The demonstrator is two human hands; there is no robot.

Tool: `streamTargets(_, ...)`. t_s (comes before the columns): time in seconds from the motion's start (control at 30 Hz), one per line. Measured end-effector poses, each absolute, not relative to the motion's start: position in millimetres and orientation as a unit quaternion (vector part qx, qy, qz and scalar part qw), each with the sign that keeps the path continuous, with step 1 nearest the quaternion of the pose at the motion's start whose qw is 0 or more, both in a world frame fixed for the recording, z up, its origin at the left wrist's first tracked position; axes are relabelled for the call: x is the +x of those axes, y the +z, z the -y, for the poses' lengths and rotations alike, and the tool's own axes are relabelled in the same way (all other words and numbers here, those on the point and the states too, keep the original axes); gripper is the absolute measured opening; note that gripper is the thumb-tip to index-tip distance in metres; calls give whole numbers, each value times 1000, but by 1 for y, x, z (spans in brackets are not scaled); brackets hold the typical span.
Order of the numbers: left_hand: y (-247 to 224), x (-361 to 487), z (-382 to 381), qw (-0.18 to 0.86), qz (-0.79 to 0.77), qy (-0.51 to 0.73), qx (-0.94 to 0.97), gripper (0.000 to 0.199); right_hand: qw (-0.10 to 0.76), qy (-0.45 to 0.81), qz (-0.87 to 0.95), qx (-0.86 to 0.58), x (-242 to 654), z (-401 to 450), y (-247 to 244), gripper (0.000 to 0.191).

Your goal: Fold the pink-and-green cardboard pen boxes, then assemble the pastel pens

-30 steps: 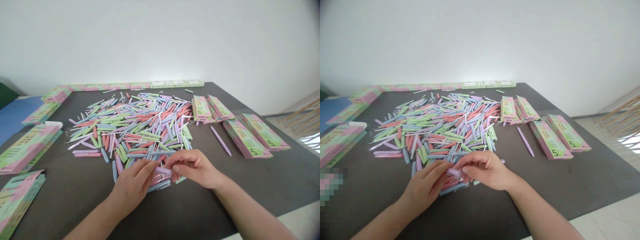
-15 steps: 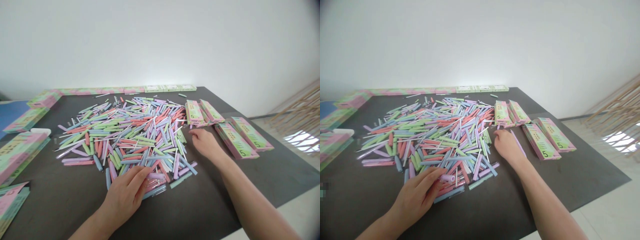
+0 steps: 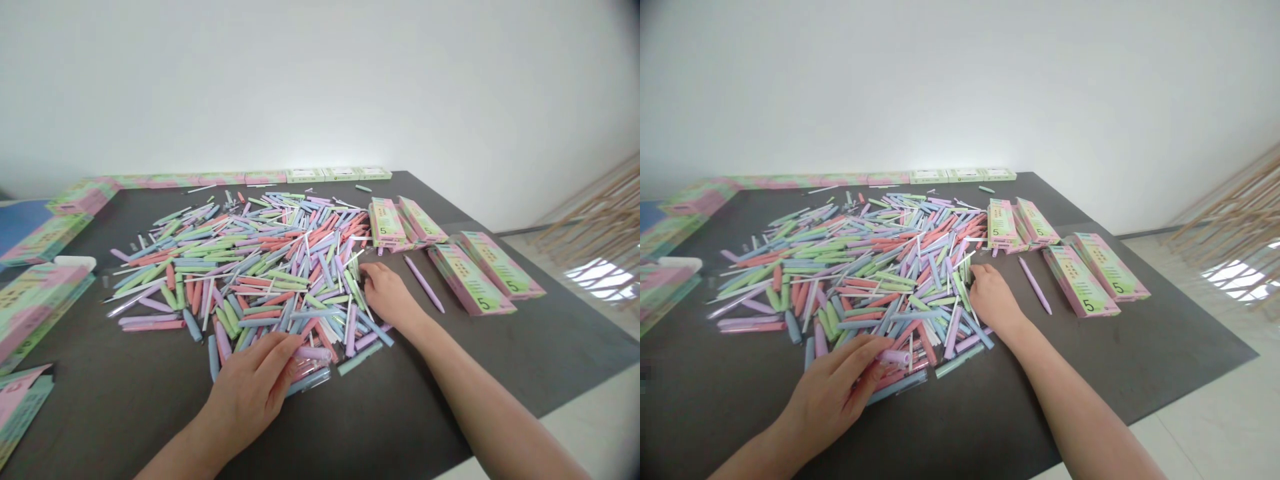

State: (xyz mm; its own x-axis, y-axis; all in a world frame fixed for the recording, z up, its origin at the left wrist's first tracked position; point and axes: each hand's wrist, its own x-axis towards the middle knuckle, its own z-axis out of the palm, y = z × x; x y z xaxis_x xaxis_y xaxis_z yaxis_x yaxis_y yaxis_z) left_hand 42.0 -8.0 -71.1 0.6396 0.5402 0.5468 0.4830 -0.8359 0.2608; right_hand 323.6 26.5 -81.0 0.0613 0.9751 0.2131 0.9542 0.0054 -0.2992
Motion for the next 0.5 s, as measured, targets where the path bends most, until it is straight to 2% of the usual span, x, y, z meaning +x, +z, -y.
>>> streamTargets(0.27, -71, 42, 9, 35, -286, 313, 905, 20, 177, -14, 670, -721, 348, -35, -85, 43)
streamTargets(0.5, -70, 42, 7, 38, -279, 315, 906, 19, 110, -45, 694, -710, 355, -57, -95, 54)
